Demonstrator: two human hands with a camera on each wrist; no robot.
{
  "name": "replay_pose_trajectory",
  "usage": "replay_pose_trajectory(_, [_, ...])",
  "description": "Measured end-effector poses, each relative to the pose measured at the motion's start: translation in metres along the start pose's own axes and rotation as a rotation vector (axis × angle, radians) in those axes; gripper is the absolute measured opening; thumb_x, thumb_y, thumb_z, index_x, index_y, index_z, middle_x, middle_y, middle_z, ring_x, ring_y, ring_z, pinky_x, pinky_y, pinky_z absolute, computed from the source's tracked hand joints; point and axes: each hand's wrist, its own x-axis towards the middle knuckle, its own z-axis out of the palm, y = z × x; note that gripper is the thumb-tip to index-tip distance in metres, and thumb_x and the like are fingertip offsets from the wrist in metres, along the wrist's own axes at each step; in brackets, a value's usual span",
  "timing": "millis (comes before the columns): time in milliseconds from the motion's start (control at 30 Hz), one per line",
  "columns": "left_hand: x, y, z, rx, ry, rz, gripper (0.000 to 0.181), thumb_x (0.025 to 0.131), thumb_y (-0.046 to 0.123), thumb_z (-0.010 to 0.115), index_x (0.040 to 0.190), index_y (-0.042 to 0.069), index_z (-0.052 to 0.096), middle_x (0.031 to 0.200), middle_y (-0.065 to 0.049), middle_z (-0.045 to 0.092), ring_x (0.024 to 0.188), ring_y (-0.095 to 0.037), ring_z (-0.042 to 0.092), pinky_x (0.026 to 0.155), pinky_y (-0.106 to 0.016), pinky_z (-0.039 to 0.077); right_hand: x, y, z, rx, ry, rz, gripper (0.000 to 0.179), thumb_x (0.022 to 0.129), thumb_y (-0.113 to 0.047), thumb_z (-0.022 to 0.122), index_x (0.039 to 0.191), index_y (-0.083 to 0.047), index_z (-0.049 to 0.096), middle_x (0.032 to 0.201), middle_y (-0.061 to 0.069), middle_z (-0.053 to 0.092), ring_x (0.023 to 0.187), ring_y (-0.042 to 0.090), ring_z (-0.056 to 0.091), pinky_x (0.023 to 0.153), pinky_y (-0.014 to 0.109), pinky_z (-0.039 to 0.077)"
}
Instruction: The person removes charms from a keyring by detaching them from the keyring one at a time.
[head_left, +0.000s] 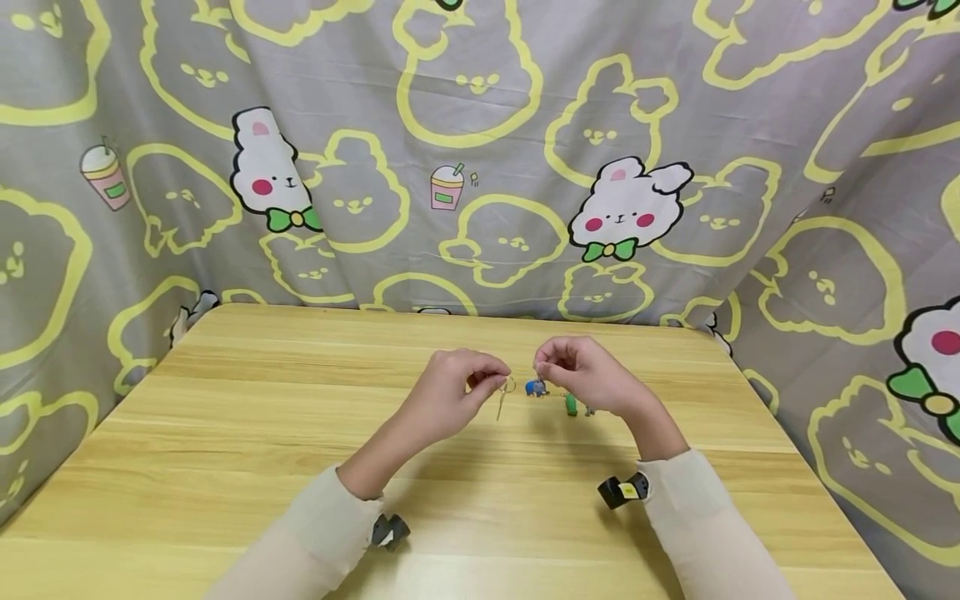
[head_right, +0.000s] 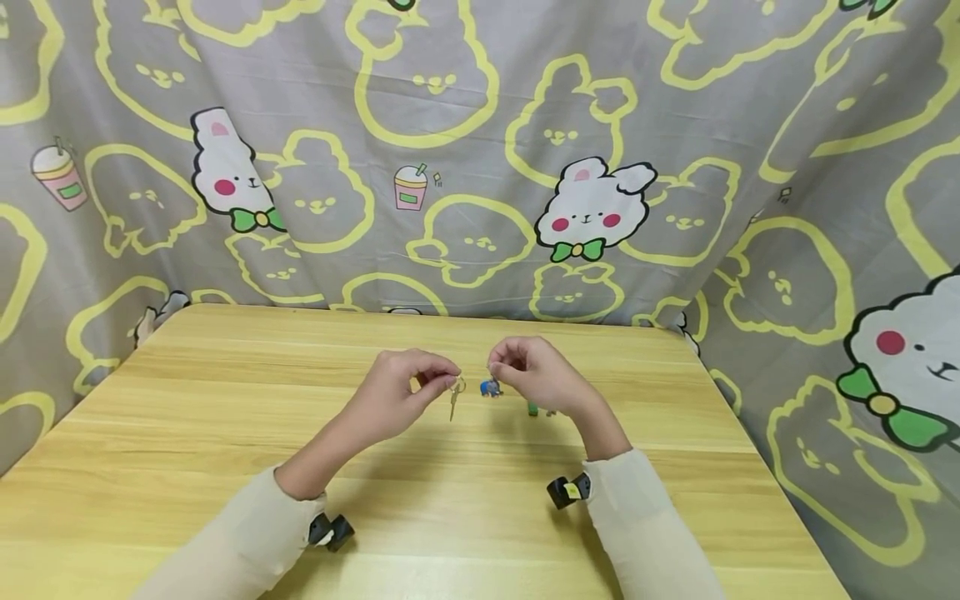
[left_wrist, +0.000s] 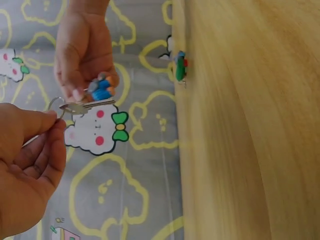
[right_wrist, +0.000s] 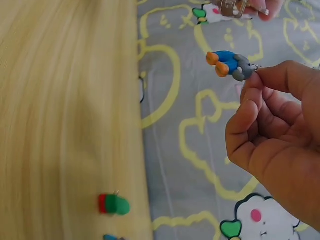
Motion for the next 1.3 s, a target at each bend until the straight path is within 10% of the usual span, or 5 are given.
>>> replay_pose_trajectory(600, [0.002, -0.034, 0.009, -0.041, -0.366, -0.128, 0.01, 0.099, 0.007, 0.068, 0.1, 0.002, 0.076, 0.09, -0.007, 0.077, 0.074, -0.011, 0.069, 0.067, -0.022, 0.054, 0.007, 0.047, -0.003, -0.074, -0.223, 0.075, 0.013, 0.103, -0.005, 0.057, 0.101, 0.004, 0.066, 0.078, 0.014, 0.059, 0.062, 0.012, 0.045, 0.058, 0.025, 0.04])
replay_pose_trajectory(1300, [0.023, -0.07, 0.026, -0.001, -0.439, -0.243, 0.007, 0.097, 0.008, 0.071, 0.092, 0.01, 0.076, 0.083, 0.006, 0.071, 0.077, -0.005, 0.064, 0.074, -0.023, 0.054, 0.032, 0.063, -0.008, -0.277, -0.296, 0.105, 0.015, 0.102, -0.003, 0.056, 0.095, -0.004, 0.069, 0.084, 0.004, 0.066, 0.065, 0.014, 0.054, 0.068, 0.032, 0.05])
